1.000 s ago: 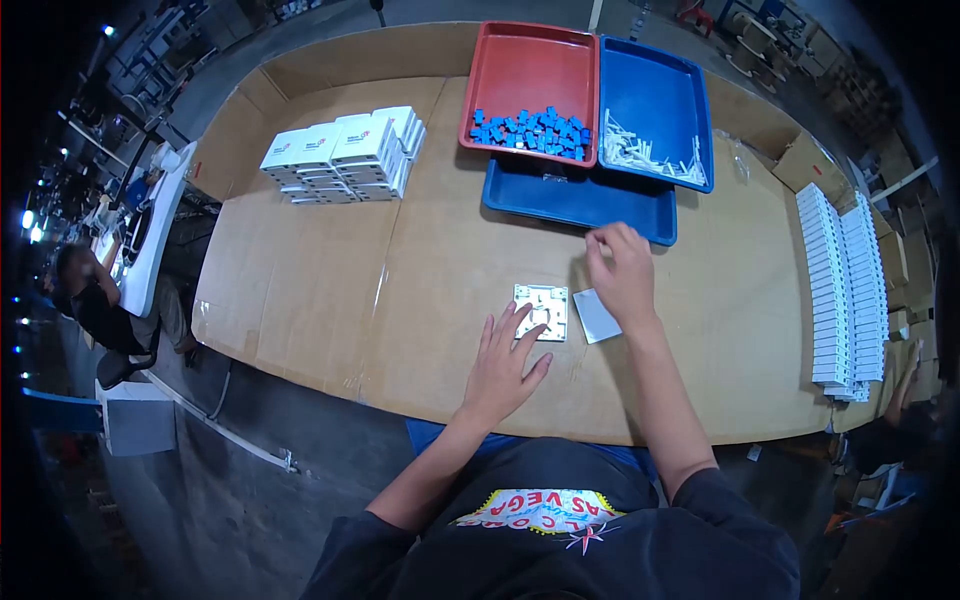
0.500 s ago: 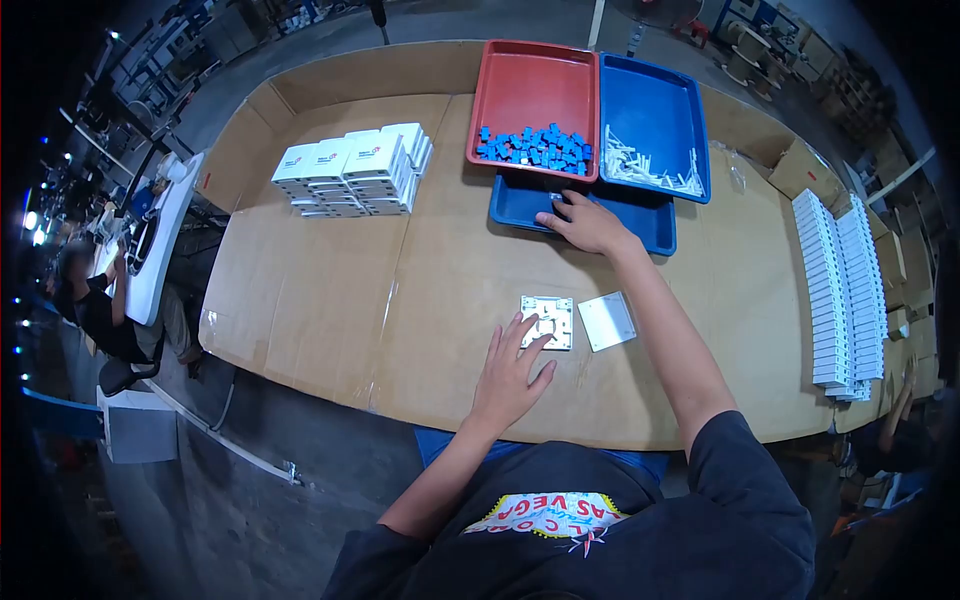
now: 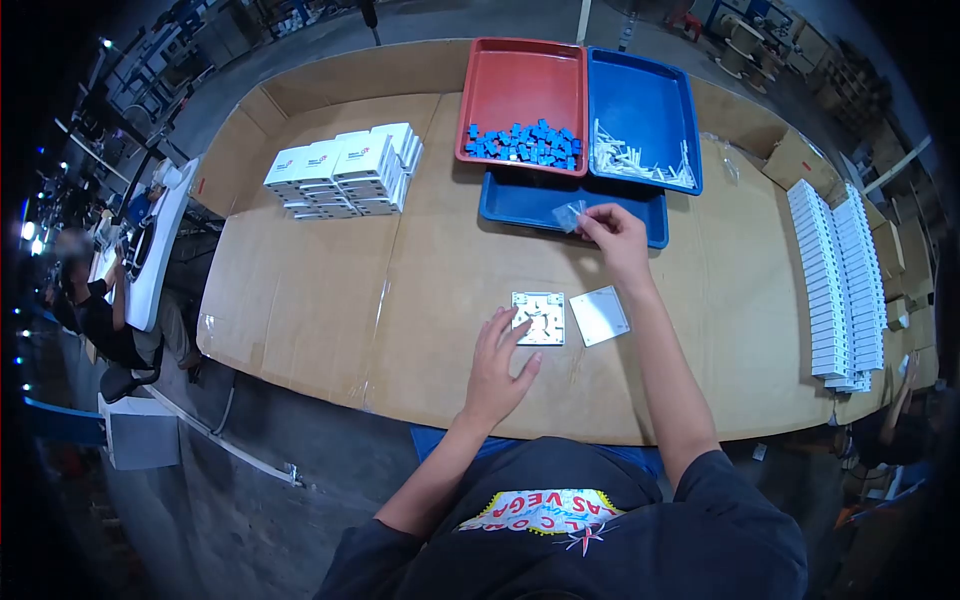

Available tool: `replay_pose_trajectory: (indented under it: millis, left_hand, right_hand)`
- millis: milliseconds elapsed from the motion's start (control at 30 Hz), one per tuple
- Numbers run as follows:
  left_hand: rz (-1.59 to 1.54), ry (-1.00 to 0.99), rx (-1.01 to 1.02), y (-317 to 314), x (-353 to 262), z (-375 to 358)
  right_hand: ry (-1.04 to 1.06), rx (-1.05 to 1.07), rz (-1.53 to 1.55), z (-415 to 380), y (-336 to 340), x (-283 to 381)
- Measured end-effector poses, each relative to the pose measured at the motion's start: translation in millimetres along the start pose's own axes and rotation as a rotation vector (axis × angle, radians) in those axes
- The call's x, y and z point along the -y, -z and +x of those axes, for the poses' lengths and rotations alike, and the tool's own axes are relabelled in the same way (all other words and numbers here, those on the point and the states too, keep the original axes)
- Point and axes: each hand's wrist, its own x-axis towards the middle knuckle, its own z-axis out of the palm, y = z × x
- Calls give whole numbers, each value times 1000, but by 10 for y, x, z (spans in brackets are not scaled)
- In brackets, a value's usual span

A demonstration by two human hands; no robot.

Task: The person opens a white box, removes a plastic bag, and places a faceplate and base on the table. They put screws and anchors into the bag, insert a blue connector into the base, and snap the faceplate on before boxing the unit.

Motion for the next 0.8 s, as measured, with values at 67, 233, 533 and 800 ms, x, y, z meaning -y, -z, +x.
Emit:
replay_pose_trajectory:
  millis: [67, 233, 533, 800]
  left_hand:
    - [-186, 83, -68, -23, -18, 23]
    - [-943, 362, -116, 31, -379, 233]
    - [-655, 499, -20, -4, -480, 285]
    - [-922, 562, 57, 41, -353, 200]
  right_hand:
    - [-100, 46, 220, -311, -28, 229]
    - [-261, 229, 383, -1001, -88, 396]
    - [-318, 221, 275, -1458, -89, 306]
    - [-523, 291, 516, -1478, -42, 251]
